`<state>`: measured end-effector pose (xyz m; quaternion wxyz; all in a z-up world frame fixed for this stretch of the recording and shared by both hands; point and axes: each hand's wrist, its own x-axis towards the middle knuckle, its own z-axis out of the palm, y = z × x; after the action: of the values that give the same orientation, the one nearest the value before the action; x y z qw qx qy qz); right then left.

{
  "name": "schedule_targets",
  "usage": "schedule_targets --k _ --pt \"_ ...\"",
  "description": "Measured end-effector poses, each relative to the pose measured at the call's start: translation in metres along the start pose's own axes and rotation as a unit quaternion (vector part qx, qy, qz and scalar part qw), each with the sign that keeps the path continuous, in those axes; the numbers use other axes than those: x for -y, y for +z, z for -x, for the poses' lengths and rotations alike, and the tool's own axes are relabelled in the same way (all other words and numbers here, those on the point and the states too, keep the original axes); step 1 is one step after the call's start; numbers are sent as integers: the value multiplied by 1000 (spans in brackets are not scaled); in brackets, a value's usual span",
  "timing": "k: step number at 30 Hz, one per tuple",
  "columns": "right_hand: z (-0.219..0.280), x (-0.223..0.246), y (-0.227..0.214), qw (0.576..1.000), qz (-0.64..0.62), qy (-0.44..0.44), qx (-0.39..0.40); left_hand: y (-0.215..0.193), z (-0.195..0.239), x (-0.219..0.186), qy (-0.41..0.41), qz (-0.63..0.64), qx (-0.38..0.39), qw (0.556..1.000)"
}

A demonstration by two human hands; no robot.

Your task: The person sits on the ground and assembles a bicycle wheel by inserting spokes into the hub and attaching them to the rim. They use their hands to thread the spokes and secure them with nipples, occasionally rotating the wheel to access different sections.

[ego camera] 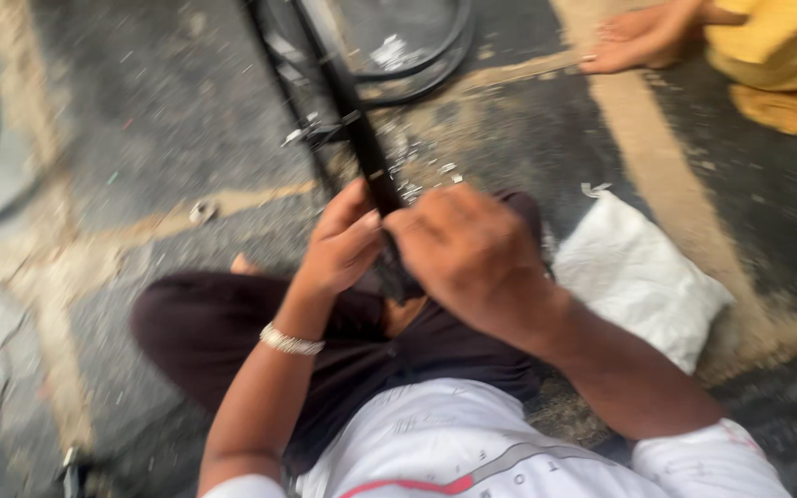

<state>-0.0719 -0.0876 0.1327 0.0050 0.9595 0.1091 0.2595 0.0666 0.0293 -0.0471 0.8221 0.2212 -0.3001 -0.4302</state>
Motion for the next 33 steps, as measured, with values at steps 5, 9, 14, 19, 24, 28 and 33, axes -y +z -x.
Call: schedule_targets --k 5,9,14,19,24,28,33 --pt "-2 -1 18 999 13 12 -39 -18 8 13 -48 -68 -124 989" --pt "2 -2 25 999 1 24 -43 -21 8 25 8 6 -146 989" --pt "5 -8 41 997 39 26 -66 -24 8 26 49 43 -108 992" --pt "7 -4 55 993 -2 26 -111 -49 19 32 91 -215 -143 962" --pt "9 5 59 985 -102 52 -132 -77 1 40 58 -92 -185 977" --pt "14 7 59 990 -82 59 -98 -76 3 40 41 -83 -177 980" --pt "12 6 62 992 -58 53 -95 -60 14 18 15 -111 -176 978"
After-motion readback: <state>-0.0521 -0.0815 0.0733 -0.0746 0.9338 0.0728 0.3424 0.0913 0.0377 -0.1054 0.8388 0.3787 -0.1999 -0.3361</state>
